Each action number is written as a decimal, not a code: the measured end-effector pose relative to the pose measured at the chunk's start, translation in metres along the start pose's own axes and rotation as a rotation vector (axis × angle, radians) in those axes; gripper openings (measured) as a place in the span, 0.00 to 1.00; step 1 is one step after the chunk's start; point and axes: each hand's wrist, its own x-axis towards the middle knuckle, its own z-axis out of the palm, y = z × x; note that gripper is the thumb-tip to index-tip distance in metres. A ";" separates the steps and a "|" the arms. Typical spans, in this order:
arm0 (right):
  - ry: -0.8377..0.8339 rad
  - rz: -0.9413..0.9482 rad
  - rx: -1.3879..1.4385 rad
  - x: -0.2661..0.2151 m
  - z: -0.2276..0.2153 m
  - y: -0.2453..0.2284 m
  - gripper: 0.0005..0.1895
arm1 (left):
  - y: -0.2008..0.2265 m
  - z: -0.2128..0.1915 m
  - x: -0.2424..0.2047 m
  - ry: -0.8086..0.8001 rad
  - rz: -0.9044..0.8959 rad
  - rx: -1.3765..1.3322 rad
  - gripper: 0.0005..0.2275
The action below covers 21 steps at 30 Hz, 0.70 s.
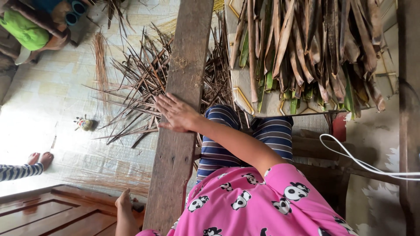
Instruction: Stripping the leafy part from palm fronds using a knife to collect the midribs
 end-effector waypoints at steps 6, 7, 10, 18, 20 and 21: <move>0.034 0.127 0.035 0.040 -0.010 0.035 0.50 | -0.003 0.026 0.141 0.075 0.039 0.160 0.08; 0.037 0.137 0.038 0.050 -0.008 0.042 0.50 | -0.002 0.027 0.141 0.073 0.047 0.166 0.08; 0.054 0.181 0.039 0.074 0.001 0.064 0.47 | 0.002 0.034 0.146 0.036 0.156 0.301 0.07; 0.137 0.427 0.124 0.078 -0.025 0.124 0.47 | 0.012 0.047 0.167 0.093 0.051 0.449 0.12; 0.105 0.514 0.148 0.059 -0.045 0.135 0.46 | -0.012 0.020 0.185 0.104 0.065 0.487 0.12; 0.074 0.598 0.170 0.049 -0.055 0.140 0.44 | -0.030 0.009 0.190 0.115 0.077 0.522 0.12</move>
